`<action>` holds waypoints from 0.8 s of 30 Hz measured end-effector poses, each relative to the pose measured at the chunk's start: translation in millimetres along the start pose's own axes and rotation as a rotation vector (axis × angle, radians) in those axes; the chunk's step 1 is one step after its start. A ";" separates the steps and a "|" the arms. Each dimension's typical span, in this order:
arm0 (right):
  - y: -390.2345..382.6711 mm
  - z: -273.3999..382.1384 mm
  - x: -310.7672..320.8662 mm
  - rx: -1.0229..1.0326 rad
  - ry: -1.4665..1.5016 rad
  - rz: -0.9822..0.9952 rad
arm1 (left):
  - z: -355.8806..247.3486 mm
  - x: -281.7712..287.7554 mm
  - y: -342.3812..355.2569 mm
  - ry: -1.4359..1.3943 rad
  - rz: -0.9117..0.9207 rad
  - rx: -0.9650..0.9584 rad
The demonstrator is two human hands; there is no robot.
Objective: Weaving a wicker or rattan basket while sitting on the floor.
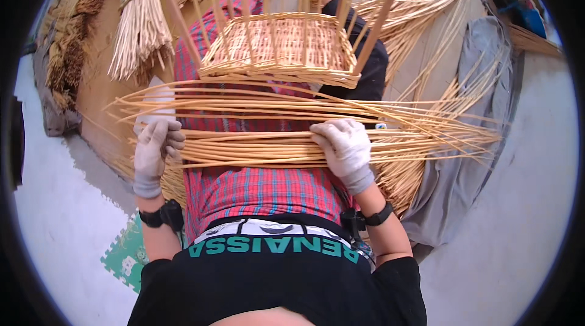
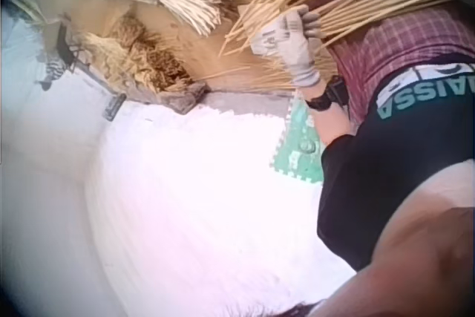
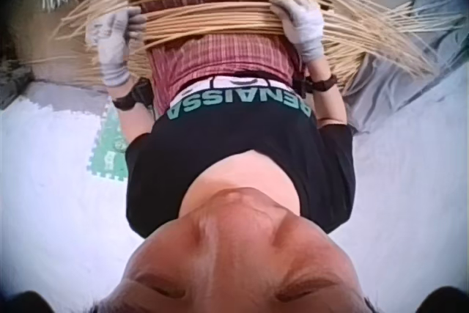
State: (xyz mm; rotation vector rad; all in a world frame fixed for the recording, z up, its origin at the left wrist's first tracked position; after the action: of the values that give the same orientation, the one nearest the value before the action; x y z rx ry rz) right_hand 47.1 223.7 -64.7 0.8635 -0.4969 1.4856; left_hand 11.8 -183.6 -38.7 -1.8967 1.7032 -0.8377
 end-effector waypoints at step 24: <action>26.8 -24.7 137.2 -0.191 1.103 -0.582 | -65.7 -217.6 1.8 0.509 0.675 -0.683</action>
State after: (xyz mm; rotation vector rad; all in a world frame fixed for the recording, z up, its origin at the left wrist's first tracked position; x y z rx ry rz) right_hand 24.9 327.9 29.2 -0.0570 0.4090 1.1206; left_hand -46.6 35.5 -23.1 -1.2954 2.9969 -0.5078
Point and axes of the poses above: each hand's wrist, its own y-axis towards the middle knuckle, its own x-axis out of the back of the hand, z = x × y, the point moved 1 cm from there along y, towards the middle knuckle, and after that the axes turned 5 degrees about -z, right-handed, at the moved point
